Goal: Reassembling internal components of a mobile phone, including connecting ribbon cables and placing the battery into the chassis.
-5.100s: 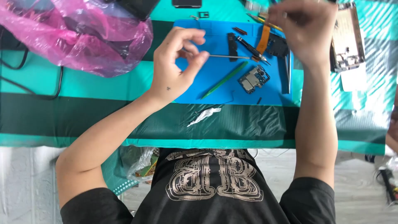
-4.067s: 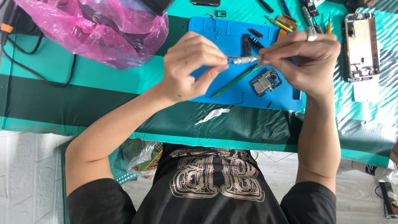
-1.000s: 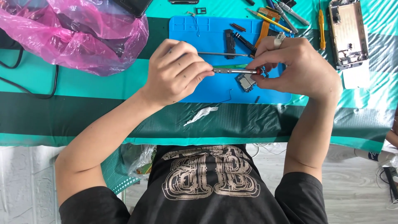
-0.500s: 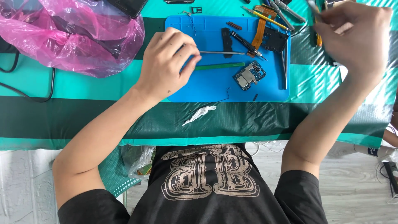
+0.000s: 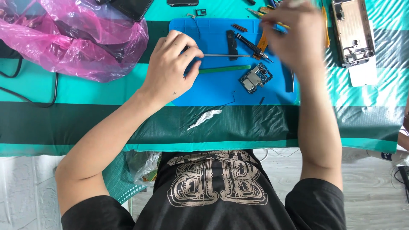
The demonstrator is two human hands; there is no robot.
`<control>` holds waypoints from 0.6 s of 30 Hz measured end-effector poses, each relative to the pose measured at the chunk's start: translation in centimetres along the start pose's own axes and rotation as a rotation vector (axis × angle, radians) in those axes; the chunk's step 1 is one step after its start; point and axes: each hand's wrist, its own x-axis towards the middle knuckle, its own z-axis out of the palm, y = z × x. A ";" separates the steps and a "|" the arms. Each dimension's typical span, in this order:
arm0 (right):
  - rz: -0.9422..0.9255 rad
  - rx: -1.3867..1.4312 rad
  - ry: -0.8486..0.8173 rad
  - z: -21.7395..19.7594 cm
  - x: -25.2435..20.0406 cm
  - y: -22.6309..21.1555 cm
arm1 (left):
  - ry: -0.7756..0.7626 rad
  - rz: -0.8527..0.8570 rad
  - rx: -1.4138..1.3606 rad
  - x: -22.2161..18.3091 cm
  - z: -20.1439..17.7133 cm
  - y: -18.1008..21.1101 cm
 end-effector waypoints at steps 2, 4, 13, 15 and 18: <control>-0.027 -0.031 -0.023 1.7 0.8 -0.8 | -0.005 0.005 -0.001 0.0 -0.1 0.1; -0.055 -0.062 -0.049 3.0 1.1 -1.0 | -0.009 0.008 -0.004 0.1 -0.2 0.3; 0.066 0.082 -0.127 3.8 1.5 -1.6 | -0.019 0.017 -0.002 -0.1 0.0 0.4; 0.013 0.053 -0.186 3.6 1.6 -1.9 | -0.015 0.015 -0.011 -0.1 0.0 0.3; -0.047 -0.043 -0.225 3.5 1.5 -1.2 | -0.019 0.017 -0.007 -0.2 0.1 0.3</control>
